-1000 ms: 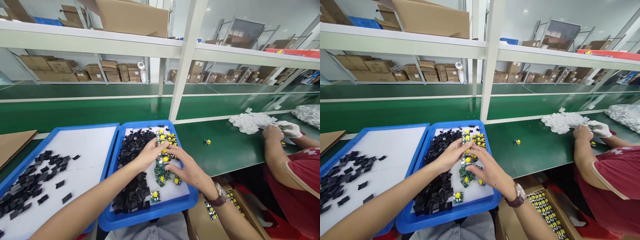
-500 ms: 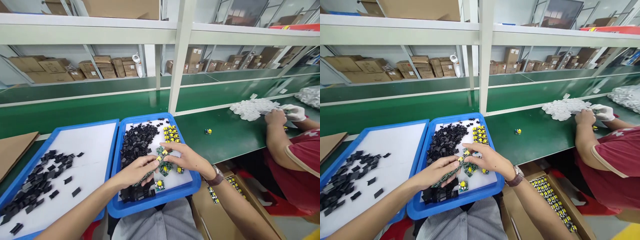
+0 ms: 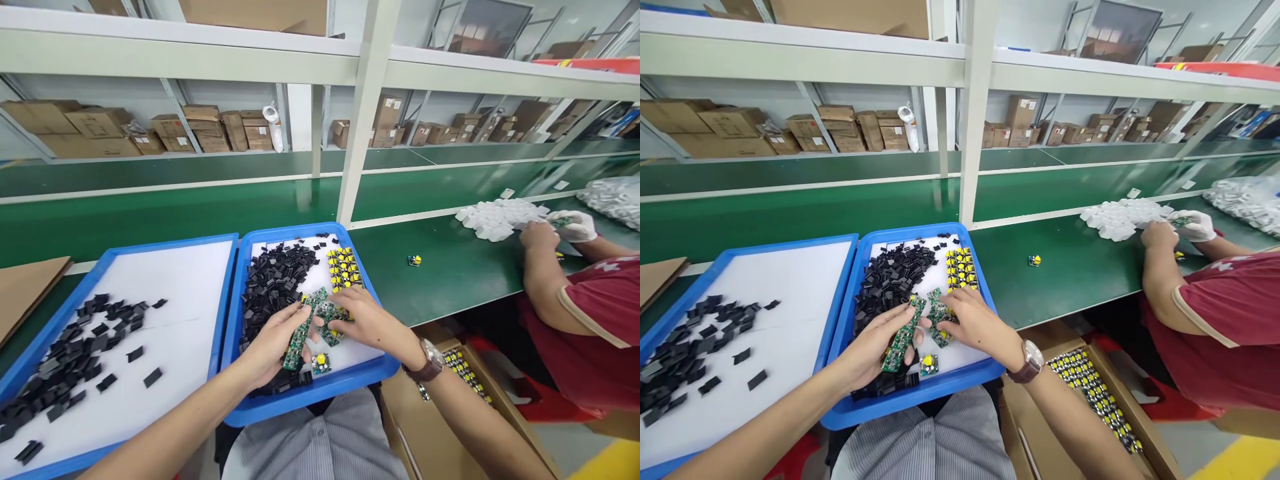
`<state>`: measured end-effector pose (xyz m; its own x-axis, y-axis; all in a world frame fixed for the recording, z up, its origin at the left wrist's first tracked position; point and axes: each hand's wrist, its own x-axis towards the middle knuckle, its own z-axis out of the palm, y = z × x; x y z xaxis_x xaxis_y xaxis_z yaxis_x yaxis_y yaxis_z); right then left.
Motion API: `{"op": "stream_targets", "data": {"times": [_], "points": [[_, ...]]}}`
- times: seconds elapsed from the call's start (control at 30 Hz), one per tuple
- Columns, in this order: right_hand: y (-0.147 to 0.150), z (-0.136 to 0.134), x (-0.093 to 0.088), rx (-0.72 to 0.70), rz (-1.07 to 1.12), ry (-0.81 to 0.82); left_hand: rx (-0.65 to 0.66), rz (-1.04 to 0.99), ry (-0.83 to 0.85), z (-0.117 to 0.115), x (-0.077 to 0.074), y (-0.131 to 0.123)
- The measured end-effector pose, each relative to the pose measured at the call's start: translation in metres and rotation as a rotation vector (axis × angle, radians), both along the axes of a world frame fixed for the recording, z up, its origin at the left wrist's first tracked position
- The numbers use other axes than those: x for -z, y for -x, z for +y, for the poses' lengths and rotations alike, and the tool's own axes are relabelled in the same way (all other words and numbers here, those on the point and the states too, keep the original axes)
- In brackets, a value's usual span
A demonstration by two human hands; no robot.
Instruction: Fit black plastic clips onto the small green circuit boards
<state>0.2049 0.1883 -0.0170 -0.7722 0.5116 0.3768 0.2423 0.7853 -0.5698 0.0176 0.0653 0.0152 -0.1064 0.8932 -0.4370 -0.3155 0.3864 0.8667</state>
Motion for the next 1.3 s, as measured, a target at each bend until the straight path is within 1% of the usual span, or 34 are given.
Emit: {"op": "stream_targets", "data": {"times": [0.07,0.13,0.17,0.2,0.23,0.33,0.4,0.43,0.5,0.53,0.6,0.63,0.7,0.77,0.87,0.93,0.97,1.0,1.1,1.13,1.2,1.3], "points": [[-0.004,0.003,-0.006,-0.035,0.023,0.099,0.095,0.01,-0.023,0.001,-0.004,0.005],[-0.001,0.001,-0.009,-0.132,0.055,0.213,0.196,0.023,-0.037,0.002,-0.007,0.004],[0.003,-0.001,-0.009,-0.168,0.072,0.242,0.214,0.024,-0.034,0.003,-0.008,0.002],[0.007,-0.005,-0.008,-0.168,0.091,0.23,0.201,0.023,-0.028,0.003,-0.008,-0.001],[0.011,-0.009,-0.006,-0.128,0.115,0.188,0.15,0.016,-0.019,0.004,-0.007,-0.005],[0.014,-0.02,0.002,0.048,0.174,0.047,-0.07,-0.019,0.002,0.003,-0.004,-0.011],[0.004,-0.023,0.006,0.071,0.142,-0.002,-0.158,-0.042,0.002,0.0,-0.003,-0.009],[-0.004,-0.023,0.006,0.063,0.102,-0.018,-0.168,-0.05,-0.001,-0.002,-0.003,-0.007],[-0.02,-0.021,0.005,0.056,0.0,-0.048,-0.115,-0.055,-0.006,-0.007,-0.003,-0.003],[-0.026,-0.02,0.004,0.056,-0.042,-0.05,-0.072,-0.052,-0.004,-0.009,-0.004,-0.002],[-0.034,-0.02,0.002,0.046,-0.057,-0.021,0.039,-0.024,0.01,-0.01,-0.005,-0.003],[-0.036,-0.021,0.001,0.015,-0.042,0.012,0.097,0.0,0.013,-0.009,-0.006,-0.004],[-0.036,-0.023,-0.002,-0.091,-0.008,0.103,0.205,0.056,-0.004,-0.006,-0.008,-0.008],[-0.034,-0.026,-0.005,-0.187,0.004,0.202,0.285,0.093,-0.034,-0.003,-0.01,-0.01],[-0.032,-0.032,-0.003,-0.194,0.08,0.291,0.365,0.095,-0.041,0.0,-0.014,-0.011],[-0.029,-0.039,0.002,-0.188,0.16,0.296,0.404,0.095,-0.03,-0.001,-0.013,-0.014],[-0.026,-0.044,0.007,-0.173,0.202,0.275,0.392,0.103,-0.024,-0.002,-0.011,-0.017],[-0.023,-0.049,0.011,-0.134,0.249,0.231,0.347,0.119,-0.023,-0.003,-0.009,-0.021],[-0.017,-0.062,0.025,0.074,0.376,0.009,0.117,0.219,-0.057,-0.007,0.003,-0.034],[-0.016,-0.065,0.028,0.124,0.38,-0.056,0.067,0.26,-0.076,-0.008,0.007,-0.036],[-0.02,-0.066,0.031,0.17,0.281,-0.141,0.039,0.317,-0.11,-0.009,0.013,-0.036],[-0.031,-0.062,0.03,0.189,0.015,-0.193,0.071,0.343,-0.129,-0.005,0.016,-0.027]]}}
